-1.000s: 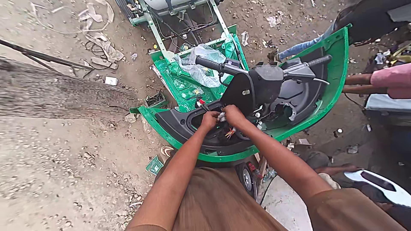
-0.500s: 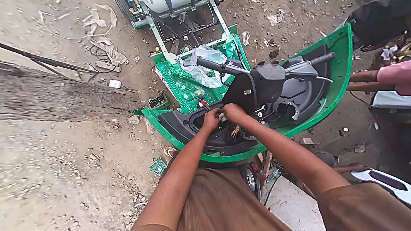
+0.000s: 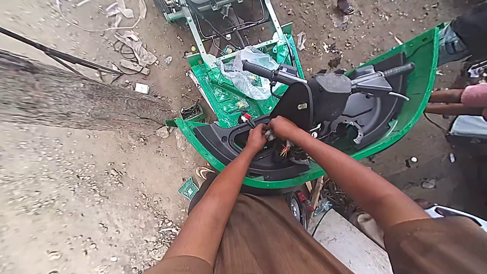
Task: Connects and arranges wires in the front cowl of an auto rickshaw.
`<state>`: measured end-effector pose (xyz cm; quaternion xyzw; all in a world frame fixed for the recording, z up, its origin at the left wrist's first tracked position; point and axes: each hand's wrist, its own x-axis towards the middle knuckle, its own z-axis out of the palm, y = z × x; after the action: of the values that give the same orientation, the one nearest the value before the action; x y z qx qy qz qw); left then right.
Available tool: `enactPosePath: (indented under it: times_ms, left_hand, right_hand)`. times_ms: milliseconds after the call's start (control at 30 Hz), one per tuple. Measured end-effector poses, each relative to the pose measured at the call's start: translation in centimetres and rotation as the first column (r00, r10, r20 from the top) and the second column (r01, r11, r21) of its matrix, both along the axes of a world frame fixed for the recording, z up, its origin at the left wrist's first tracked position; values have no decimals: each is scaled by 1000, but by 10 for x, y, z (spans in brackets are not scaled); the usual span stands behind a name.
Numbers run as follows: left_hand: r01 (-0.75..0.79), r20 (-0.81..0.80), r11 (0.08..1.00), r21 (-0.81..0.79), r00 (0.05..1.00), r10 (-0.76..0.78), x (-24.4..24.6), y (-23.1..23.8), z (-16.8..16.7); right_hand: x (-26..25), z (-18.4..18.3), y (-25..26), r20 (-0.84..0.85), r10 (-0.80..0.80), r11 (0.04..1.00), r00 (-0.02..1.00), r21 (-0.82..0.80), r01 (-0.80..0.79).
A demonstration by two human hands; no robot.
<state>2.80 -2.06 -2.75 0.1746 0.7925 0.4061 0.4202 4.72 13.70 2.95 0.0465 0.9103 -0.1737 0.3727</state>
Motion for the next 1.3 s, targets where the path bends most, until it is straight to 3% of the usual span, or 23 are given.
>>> enactPosePath:
  times_ms: [133,400,567,667,800,867,1300]
  left_hand:
    - [11,8,999,-33,1000,-10,-3,-1,5]
    - [-16,42,998,-55,999,18,-1,1,1]
    - [-101,83,995,-4,991,101,-1,2,-2]
    - [32,78,998,-55,997,-28,-5,-3,-7]
    - [205,-105,952,-227,967,-234,2,1,-9]
    - [266,-106,911,-316,944,-312,3,6,-7]
    - [359,26,894,-270,930,-366,-17,1,-12]
  right_hand:
    - [-1,-1,-2,4,6,1000,1000,-7,-6]
    - [3,8,-9,-27,175,984,984,32,-174]
    - [8,-2,-2,-58,69,998,996,16,-68]
    - [11,-6,0,-40,-8,1000,999,30,9]
    - [13,-13,4,-61,31,999,998,22,-30]
    - [14,-16,6,-66,55,998,996,26,-53]
    - [21,-22,-7,-32,35,999,999,3,-35]
